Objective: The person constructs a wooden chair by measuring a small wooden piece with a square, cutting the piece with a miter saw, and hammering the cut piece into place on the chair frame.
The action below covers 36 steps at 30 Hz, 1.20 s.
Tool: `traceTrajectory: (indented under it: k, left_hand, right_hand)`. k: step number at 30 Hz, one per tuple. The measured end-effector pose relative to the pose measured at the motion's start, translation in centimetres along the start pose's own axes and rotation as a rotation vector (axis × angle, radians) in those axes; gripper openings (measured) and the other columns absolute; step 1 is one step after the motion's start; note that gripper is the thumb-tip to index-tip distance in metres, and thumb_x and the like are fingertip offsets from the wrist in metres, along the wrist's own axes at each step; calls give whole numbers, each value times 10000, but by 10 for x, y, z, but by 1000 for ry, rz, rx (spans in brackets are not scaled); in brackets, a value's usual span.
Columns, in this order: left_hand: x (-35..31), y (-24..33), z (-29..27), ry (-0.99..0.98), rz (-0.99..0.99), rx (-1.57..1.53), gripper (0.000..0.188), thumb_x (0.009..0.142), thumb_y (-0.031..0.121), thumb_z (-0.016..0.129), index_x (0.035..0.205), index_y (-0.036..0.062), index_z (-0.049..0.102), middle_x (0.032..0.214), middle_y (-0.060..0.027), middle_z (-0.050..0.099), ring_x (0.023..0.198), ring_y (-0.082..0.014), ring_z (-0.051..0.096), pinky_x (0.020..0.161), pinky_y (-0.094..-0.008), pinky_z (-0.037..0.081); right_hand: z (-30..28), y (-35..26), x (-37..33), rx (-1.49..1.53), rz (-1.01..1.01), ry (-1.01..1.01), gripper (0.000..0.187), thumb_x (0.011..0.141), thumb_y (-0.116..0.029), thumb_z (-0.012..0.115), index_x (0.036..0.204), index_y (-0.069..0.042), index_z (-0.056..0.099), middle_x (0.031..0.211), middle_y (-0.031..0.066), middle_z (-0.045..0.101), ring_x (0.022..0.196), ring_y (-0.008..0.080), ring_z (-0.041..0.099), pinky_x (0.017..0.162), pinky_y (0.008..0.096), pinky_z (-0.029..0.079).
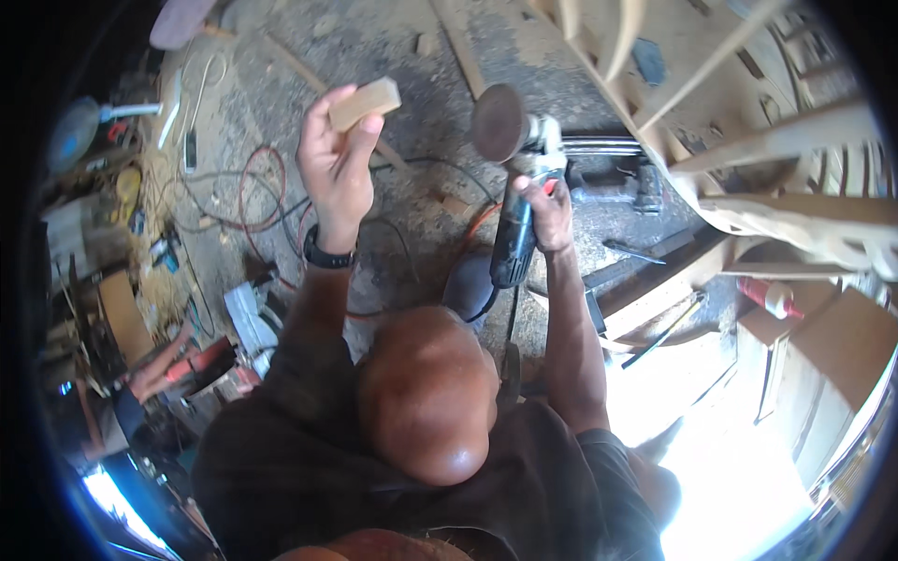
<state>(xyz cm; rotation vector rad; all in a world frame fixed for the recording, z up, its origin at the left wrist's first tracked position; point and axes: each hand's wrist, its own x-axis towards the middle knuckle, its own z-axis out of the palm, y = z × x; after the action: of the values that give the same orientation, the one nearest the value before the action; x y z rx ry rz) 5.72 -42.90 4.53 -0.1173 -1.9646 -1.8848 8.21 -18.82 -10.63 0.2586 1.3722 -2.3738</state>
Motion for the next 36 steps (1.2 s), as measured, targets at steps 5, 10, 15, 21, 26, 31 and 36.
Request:
traceTrajectory:
  k: [5,10,15,21,26,31,36]
  left_hand:
    - [-8,-10,17,-67,-145,50,418,982,136,735,1337,-25,583,1236,-116,667,1116,-158,642,974,-297,521]
    - [-5,-16,24,-138,-194,62,461,1002,180,715,1382,-32,564,1270,-123,657,1133,-159,635,999,-300,505]
    - [-3,-16,34,-161,-188,40,452,1007,171,704,1380,-37,557,1243,-111,660,1121,-159,636,984,-296,510]
    - [-5,-31,25,-232,-207,143,372,1003,165,708,1317,8,585,1198,-82,665,1068,-136,632,935,-289,512]
    - [-7,-38,25,-242,-239,178,358,1009,211,704,1297,23,605,1165,-81,676,1050,-123,625,911,-282,507]
    - [-4,-45,31,-236,-276,164,366,1021,252,688,1301,29,610,1145,-72,680,1036,-114,616,906,-285,502]
    - [-7,-56,32,-237,-248,155,350,1034,263,664,1303,44,616,1140,-77,693,1038,-134,633,902,-302,509]
  right_hand:
    - [-13,6,-7,156,-149,-97,745,788,-230,911,1376,-19,505,1153,65,646,1017,168,629,914,352,530]
    - [-11,1,-26,510,-31,-240,765,846,-366,855,1397,36,507,1216,201,681,1043,282,708,890,395,596]
    - [-16,-2,-28,373,-36,-220,871,802,-414,865,1403,85,480,1184,250,666,1040,356,719,866,457,629]
    - [-4,-5,-24,296,-97,-36,650,813,-351,846,1244,51,574,960,180,693,778,253,725,701,351,630]
    - [9,-9,-17,216,-119,137,541,811,-268,853,1173,-12,544,895,92,642,699,187,662,634,343,581]
    - [-11,17,-13,419,10,-28,867,905,-765,552,1247,32,569,948,163,709,757,260,737,678,371,635]
    - [-5,9,-14,339,-29,-74,824,933,-720,561,1272,31,566,968,174,707,774,263,738,690,380,635]
